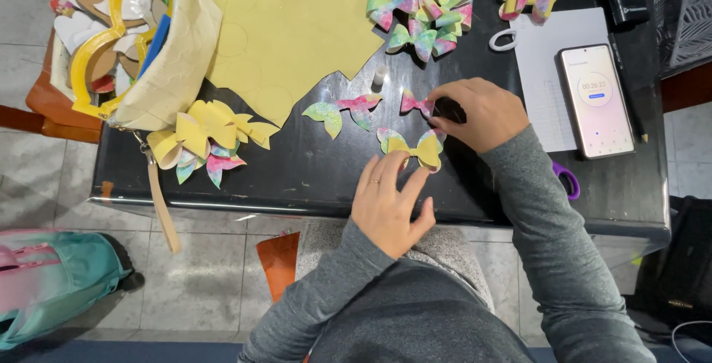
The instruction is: Assemble decorative butterflies by gluing pre-cut leather or foam shapes and strips together.
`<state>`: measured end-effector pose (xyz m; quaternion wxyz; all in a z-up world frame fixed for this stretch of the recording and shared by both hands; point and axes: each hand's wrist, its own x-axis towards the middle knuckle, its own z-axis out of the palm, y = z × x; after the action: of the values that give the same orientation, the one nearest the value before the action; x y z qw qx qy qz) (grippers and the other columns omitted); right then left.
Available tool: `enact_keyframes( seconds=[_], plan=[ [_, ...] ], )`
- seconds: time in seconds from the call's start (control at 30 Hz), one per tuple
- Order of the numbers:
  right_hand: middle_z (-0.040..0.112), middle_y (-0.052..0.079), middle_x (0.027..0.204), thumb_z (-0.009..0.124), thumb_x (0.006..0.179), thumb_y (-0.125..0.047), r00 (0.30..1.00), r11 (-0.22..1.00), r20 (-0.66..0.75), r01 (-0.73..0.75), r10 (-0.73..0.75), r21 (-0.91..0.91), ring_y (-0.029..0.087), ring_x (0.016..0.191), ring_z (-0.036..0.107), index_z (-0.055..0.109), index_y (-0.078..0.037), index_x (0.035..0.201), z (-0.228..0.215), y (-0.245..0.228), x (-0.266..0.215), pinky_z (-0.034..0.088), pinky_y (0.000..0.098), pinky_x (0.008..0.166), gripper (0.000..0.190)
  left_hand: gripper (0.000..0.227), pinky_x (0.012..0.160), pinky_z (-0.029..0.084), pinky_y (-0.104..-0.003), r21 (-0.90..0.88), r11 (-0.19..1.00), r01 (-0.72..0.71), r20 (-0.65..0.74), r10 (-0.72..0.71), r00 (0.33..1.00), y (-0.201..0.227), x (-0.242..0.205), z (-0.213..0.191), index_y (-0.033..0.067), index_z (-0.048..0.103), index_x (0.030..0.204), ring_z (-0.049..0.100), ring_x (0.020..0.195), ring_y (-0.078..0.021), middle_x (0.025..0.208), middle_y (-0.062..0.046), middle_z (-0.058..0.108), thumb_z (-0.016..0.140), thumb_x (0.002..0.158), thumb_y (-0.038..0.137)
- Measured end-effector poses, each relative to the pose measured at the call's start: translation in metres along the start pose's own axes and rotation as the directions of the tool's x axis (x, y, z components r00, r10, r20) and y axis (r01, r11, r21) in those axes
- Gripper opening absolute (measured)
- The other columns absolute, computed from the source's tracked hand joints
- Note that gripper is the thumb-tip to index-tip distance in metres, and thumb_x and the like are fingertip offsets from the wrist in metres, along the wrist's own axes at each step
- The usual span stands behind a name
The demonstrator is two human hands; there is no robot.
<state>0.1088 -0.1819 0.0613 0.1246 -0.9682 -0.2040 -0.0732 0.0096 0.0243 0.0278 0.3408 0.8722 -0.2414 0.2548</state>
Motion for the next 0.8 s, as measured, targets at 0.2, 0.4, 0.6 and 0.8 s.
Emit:
enact_keyframes(
  seconds=[0.2,0.4,0.6,0.8],
  plan=[
    [0.073,-0.002,0.111,0.081,0.092,-0.028,0.983,0.991,-0.163,0.102,-0.087,0.082,0.021,0.104,0.070,0.072,-0.019,0.114,-0.010,-0.003,-0.003,0.060,0.0357,0.084,0.025,0.017,0.103,0.050,-0.043,-0.052,0.998,-0.029,-0.047,0.027,0.999,-0.039,0.018,-0.025,0.0183,0.071,0.105,0.067,0.101,-0.0233,0.101,-0.001,0.064,0.074,0.089,0.018],
    [0.075,0.000,0.114,0.085,0.084,-0.022,0.983,0.914,-0.180,0.111,-0.043,0.391,0.022,0.105,0.072,0.075,-0.015,0.107,-0.029,-0.036,-0.026,0.059,0.0320,0.085,0.025,0.036,0.101,0.052,-0.043,-0.134,0.989,-0.067,-0.008,0.066,0.998,-0.065,0.043,-0.021,0.0162,0.064,0.127,0.066,0.115,-0.0259,0.121,-0.005,0.064,0.075,0.094,0.026],
    [0.075,0.011,0.108,0.082,0.083,-0.006,0.985,0.857,-0.170,0.088,-0.001,0.508,0.031,0.097,0.075,0.076,-0.006,0.105,-0.025,-0.048,-0.040,0.063,0.0359,0.078,0.023,0.037,0.094,0.055,-0.042,-0.200,0.978,-0.064,0.312,0.126,0.942,-0.068,0.042,-0.007,0.0166,0.059,0.131,0.066,0.116,-0.0314,0.124,-0.008,0.066,0.070,0.096,0.023],
    [0.076,0.009,0.110,0.083,0.082,-0.010,0.990,0.860,-0.141,0.078,-0.007,0.505,0.026,0.097,0.075,0.078,-0.011,0.104,-0.014,-0.039,-0.044,0.064,0.0329,0.079,0.023,0.029,0.091,0.057,-0.039,-0.233,0.972,-0.042,0.346,0.123,0.930,-0.071,0.042,-0.005,0.0189,0.065,0.121,0.067,0.113,-0.0277,0.117,-0.004,0.068,0.073,0.094,0.020]
  ],
)
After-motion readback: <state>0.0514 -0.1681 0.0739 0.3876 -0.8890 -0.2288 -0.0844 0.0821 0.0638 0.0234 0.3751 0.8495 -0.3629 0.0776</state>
